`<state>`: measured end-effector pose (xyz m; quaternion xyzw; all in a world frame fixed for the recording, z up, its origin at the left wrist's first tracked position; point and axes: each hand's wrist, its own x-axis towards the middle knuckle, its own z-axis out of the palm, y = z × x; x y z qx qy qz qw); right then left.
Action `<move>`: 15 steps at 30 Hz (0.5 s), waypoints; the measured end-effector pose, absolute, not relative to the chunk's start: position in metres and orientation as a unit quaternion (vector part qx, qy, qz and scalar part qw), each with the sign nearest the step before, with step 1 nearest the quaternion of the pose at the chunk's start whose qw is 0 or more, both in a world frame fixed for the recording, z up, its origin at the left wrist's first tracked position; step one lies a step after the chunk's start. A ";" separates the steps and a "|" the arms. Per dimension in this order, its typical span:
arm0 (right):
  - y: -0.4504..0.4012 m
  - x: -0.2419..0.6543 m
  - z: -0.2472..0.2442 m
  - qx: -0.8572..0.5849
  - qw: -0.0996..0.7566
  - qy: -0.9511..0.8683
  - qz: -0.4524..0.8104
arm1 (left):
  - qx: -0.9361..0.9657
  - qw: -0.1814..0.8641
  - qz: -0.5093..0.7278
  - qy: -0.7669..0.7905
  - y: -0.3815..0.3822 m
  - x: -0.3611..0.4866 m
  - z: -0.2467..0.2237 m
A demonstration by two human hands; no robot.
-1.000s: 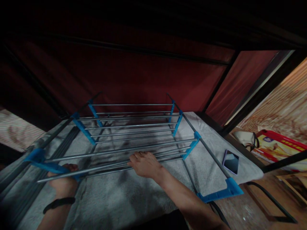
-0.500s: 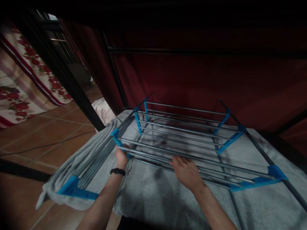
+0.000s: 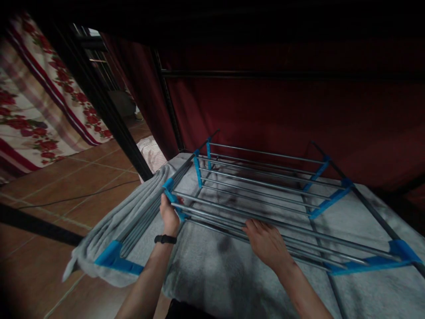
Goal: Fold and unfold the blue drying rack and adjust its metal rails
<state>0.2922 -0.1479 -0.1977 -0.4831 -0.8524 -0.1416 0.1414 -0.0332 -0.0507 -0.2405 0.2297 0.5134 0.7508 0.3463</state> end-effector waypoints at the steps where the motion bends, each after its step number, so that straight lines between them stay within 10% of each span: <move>1: -0.148 0.292 -0.198 -0.483 0.141 -0.853 -0.142 | 0.237 0.351 0.751 0.507 -0.049 -0.033 -0.237; 15: -0.164 0.276 -0.194 -0.405 0.225 -0.864 -0.198 | 0.184 0.352 0.783 0.479 -0.039 -0.027 -0.233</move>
